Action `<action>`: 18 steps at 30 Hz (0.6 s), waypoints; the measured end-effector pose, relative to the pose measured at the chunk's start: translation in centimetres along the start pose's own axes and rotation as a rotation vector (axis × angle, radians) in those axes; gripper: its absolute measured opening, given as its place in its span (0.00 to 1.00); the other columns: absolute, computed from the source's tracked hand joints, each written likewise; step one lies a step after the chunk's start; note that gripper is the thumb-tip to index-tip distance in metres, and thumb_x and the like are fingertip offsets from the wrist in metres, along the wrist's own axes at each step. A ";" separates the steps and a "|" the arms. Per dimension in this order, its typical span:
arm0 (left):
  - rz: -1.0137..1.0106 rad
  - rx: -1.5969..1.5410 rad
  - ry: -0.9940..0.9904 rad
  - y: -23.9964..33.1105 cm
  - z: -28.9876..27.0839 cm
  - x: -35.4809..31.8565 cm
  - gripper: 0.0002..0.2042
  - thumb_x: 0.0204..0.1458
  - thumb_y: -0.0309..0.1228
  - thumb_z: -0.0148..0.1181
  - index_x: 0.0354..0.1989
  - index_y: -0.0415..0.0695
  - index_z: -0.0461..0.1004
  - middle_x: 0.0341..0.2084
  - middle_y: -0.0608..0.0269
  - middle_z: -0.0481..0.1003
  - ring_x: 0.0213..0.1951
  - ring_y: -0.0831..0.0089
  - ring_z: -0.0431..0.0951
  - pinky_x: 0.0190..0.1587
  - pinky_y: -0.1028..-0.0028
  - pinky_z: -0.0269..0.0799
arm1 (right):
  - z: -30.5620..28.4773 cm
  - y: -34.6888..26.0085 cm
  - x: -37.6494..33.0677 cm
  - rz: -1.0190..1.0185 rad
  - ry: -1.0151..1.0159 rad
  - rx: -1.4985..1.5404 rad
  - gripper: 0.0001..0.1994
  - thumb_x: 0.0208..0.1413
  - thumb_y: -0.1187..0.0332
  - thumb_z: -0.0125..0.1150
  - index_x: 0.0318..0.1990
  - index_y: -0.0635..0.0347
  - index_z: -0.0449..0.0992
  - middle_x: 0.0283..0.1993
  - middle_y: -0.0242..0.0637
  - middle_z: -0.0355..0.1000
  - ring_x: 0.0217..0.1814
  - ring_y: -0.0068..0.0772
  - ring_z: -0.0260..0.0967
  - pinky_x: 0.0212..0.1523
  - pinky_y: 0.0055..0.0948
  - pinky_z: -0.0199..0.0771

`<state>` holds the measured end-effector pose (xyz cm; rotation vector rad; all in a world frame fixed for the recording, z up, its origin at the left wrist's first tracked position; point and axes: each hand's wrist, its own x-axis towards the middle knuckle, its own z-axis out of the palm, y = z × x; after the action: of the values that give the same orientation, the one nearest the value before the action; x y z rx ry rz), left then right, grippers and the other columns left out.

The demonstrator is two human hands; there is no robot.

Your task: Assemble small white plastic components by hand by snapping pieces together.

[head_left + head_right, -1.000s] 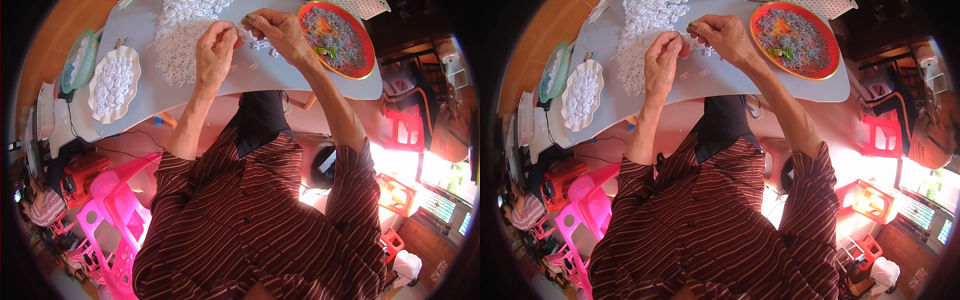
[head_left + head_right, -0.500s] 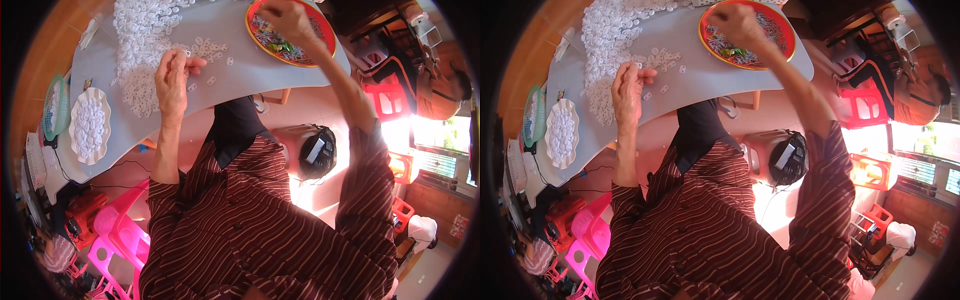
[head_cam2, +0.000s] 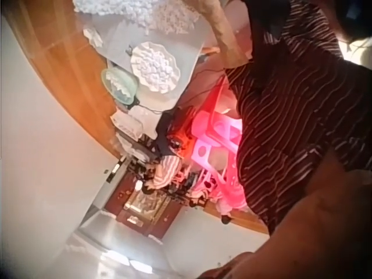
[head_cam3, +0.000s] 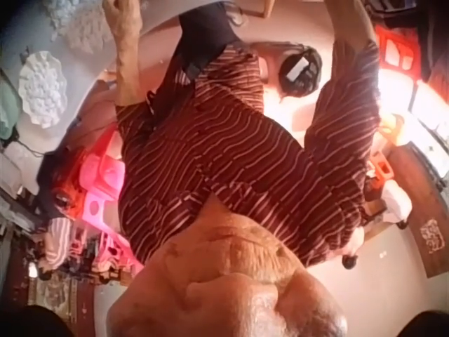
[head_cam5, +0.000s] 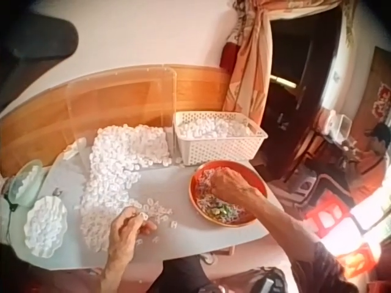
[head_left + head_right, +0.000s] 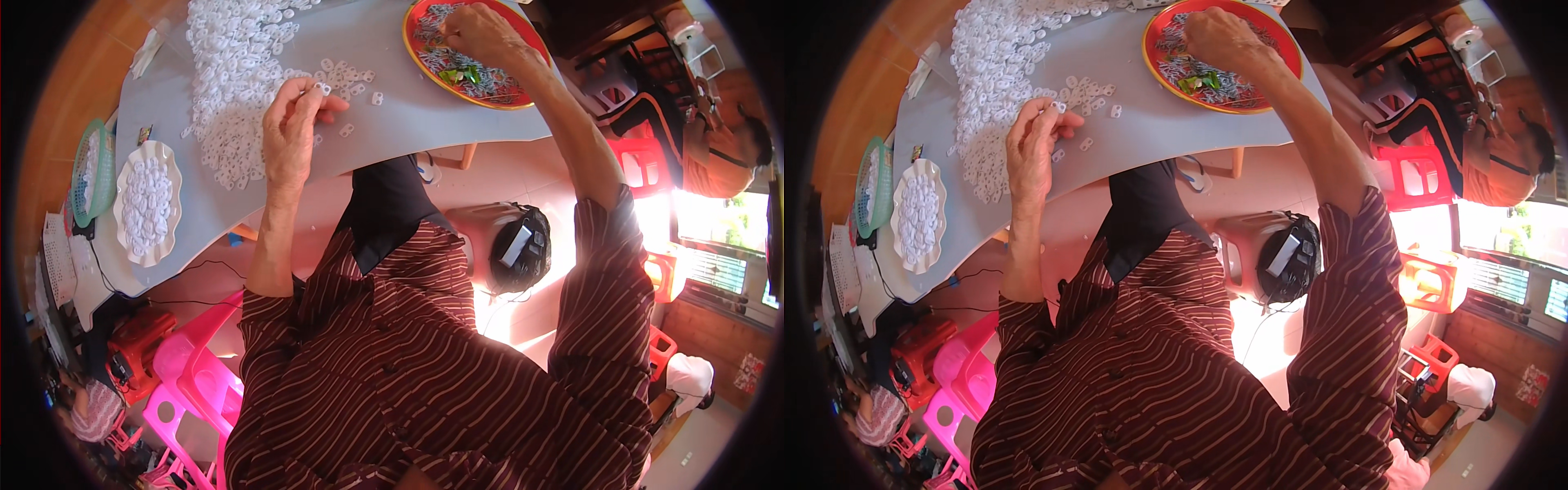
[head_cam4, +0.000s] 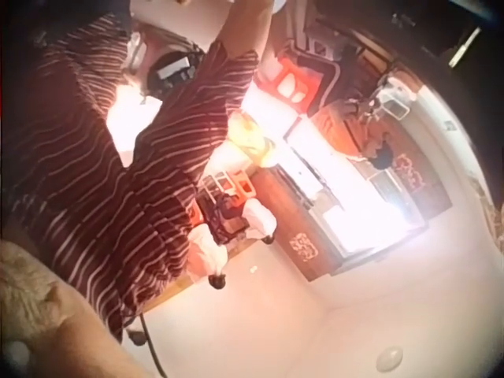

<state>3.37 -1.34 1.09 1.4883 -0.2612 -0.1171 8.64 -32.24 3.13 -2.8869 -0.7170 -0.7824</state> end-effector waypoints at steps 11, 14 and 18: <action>0.097 0.033 -0.031 -0.2 -0.1 -0.1 0.07 0.53 0.31 0.49 0.29 0.40 0.70 0.22 0.66 0.76 0.24 0.85 0.65 0.30 0.82 0.64 | -2.8 -10.9 2.3 0.502 0.008 0.890 0.05 0.44 0.71 0.60 0.26 0.63 0.75 0.21 0.35 0.72 0.21 0.28 0.67 0.26 0.28 0.68; 0.100 -0.027 -0.050 -0.5 -0.1 0.0 0.06 0.53 0.30 0.50 0.29 0.40 0.70 0.22 0.66 0.76 0.24 0.85 0.65 0.29 0.83 0.64 | -0.5 -14.3 1.8 0.672 -0.016 1.373 0.08 0.48 0.71 0.62 0.35 0.66 0.78 0.25 0.28 0.72 0.27 0.15 0.66 0.31 0.19 0.70; 0.108 -0.019 -0.032 -1.3 -0.1 0.3 0.04 0.52 0.27 0.52 0.31 0.40 0.70 0.22 0.66 0.75 0.25 0.86 0.66 0.29 0.84 0.63 | 1.8 -16.2 0.8 0.719 0.047 1.668 0.05 0.52 0.72 0.60 0.34 0.64 0.78 0.29 0.29 0.73 0.29 0.17 0.66 0.33 0.19 0.70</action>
<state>3.81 -1.46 -0.15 1.4516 -0.3646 -0.0567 2.78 -17.18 1.01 -1.3389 -0.0735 0.0072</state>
